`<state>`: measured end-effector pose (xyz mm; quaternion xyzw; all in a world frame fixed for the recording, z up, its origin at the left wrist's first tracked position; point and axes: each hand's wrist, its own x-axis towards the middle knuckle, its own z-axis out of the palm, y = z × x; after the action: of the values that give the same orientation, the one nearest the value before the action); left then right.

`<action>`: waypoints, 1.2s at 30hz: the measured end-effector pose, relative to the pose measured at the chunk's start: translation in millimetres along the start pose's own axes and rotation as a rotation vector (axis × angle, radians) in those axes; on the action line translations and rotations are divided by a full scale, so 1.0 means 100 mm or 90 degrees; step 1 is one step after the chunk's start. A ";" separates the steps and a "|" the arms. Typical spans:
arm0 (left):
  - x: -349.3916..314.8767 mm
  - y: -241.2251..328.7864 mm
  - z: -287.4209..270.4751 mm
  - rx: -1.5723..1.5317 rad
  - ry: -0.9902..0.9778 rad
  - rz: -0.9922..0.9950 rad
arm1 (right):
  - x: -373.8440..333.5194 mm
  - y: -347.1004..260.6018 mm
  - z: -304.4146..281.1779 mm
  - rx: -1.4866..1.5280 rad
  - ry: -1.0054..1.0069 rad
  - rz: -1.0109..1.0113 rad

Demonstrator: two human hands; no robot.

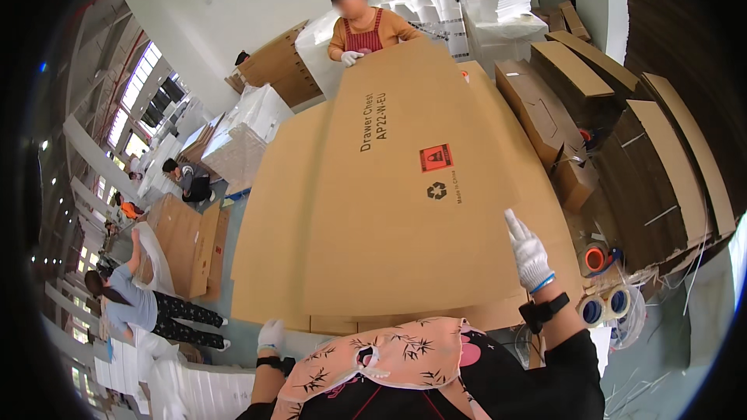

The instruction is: The person assembles a large cardboard box and packs it with white foam inserts. They fold the box flaps, place foam pieces inside, and seal the box with tape.

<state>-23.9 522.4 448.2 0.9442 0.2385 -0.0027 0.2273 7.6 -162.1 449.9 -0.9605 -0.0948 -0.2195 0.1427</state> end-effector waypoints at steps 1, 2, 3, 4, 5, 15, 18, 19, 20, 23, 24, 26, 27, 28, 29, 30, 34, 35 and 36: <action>0.08 -0.20 0.16 0.119 -0.022 0.006 | -0.21 -0.06 0.10 0.133 -0.028 0.038; 0.06 -0.07 0.34 0.155 -0.050 -0.106 | -0.45 -0.12 0.19 0.256 -0.059 0.086; 0.04 -0.14 0.43 0.138 -0.078 -0.107 | -0.57 -0.28 0.30 0.132 -0.174 0.087; 0.05 -0.21 0.51 0.119 -0.105 -0.106 | -0.67 -0.42 0.39 0.004 -0.284 0.086; 0.00 -0.15 0.59 0.105 -0.109 -0.081 | -0.81 -0.57 0.46 0.001 -0.312 0.080; -0.06 -0.81 0.71 -0.006 -0.122 0.099 | -0.45 -2.28 1.18 0.022 -0.242 -0.125; -0.12 -0.87 0.44 -0.016 -0.202 0.027 | -0.11 -2.94 1.38 0.082 -0.306 -0.217; -0.09 -1.02 0.43 -0.002 -0.212 0.028 | -0.03 -3.15 1.45 0.093 -0.316 -0.252; -0.03 -1.20 0.44 0.013 -0.222 0.028 | 0.04 -3.34 1.53 0.106 -0.326 -0.288; 0.07 -1.60 0.46 0.072 -0.301 0.063 | 0.13 -3.78 1.80 0.117 -0.313 -0.421; 0.06 -1.73 0.43 0.095 -0.336 0.078 | 0.17 -3.91 1.82 0.120 -0.329 -0.451; 0.01 -1.91 0.43 0.075 -0.361 0.038 | 0.26 -4.08 1.87 0.101 -0.376 -0.470; -0.02 -1.99 0.43 0.064 -0.374 0.021 | 0.30 -4.14 1.91 0.082 -0.408 -0.464; -0.04 -2.09 0.45 0.083 -0.402 0.021 | 0.34 -4.17 1.95 0.060 -0.439 -0.456; -0.07 -2.20 0.47 0.103 -0.432 0.023 | 0.38 -4.19 1.99 0.054 -0.425 -0.460; -0.09 -2.31 0.50 0.123 -0.464 0.027 | 0.42 -4.18 2.02 0.048 -0.411 -0.463; -0.31 -3.33 0.85 0.206 -0.485 0.022 | 0.68 -4.21 2.07 0.110 -0.378 -0.458; -0.34 -3.33 0.84 0.192 -0.487 -0.004 | 0.71 -4.15 2.08 0.113 -0.377 -0.454; -0.37 -3.33 0.81 0.178 -0.487 -0.032 | 0.74 -4.09 2.10 0.117 -0.375 -0.451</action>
<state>-199.2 731.7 237.4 0.8907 0.1569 -0.3918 0.1691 56.4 297.6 397.1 -0.8736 -0.4725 0.0363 0.1108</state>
